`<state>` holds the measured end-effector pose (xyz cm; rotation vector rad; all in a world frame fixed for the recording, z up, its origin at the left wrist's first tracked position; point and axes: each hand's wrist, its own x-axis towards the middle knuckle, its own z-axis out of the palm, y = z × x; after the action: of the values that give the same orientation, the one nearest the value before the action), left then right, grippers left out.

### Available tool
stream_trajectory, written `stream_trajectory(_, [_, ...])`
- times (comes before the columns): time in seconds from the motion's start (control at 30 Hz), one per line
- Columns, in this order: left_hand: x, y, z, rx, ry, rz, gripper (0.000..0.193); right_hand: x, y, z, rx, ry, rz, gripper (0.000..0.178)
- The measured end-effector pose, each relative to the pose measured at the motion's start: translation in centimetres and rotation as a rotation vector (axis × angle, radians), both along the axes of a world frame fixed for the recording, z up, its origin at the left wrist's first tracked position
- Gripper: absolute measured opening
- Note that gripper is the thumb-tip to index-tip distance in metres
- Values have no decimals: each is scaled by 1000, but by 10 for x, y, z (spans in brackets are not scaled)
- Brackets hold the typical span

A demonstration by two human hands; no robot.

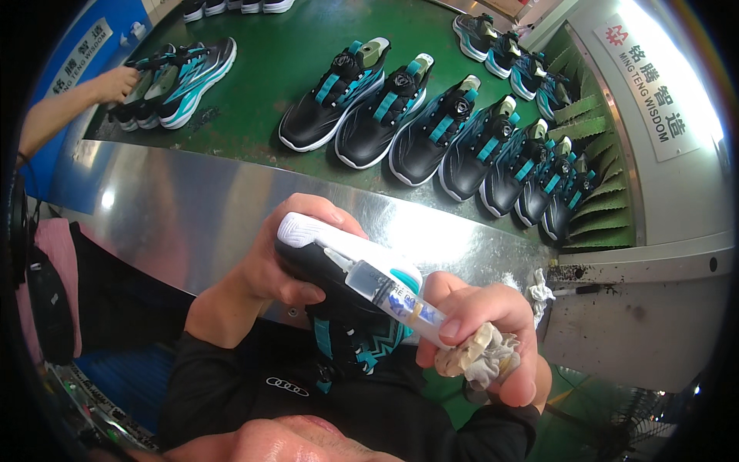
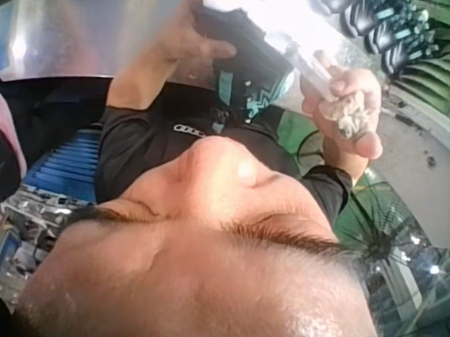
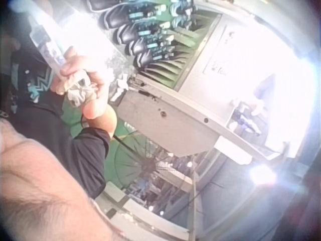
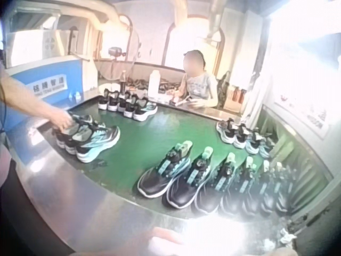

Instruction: The person takes shoes from a conveyor belt, applies adhesive along the seams between the uppers and soles using a syringe, and places the shoes back onto the conveyor belt.

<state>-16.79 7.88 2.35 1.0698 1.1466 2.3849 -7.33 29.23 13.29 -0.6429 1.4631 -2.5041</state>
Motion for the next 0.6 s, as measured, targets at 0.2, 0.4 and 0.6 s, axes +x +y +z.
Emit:
stream_trajectory(0.2, [1,-3,-1,-31,-38,20,69,0,1,3,30,6,-1,68])
stream_trajectory(0.4, [1,-4,3,-39,-154,64,69,1,6,-1,22,37,-18,70])
stream_trajectory(0.6, [-2,-3,11,-108,-189,127,71,6,13,-11,50,43,-59,70])
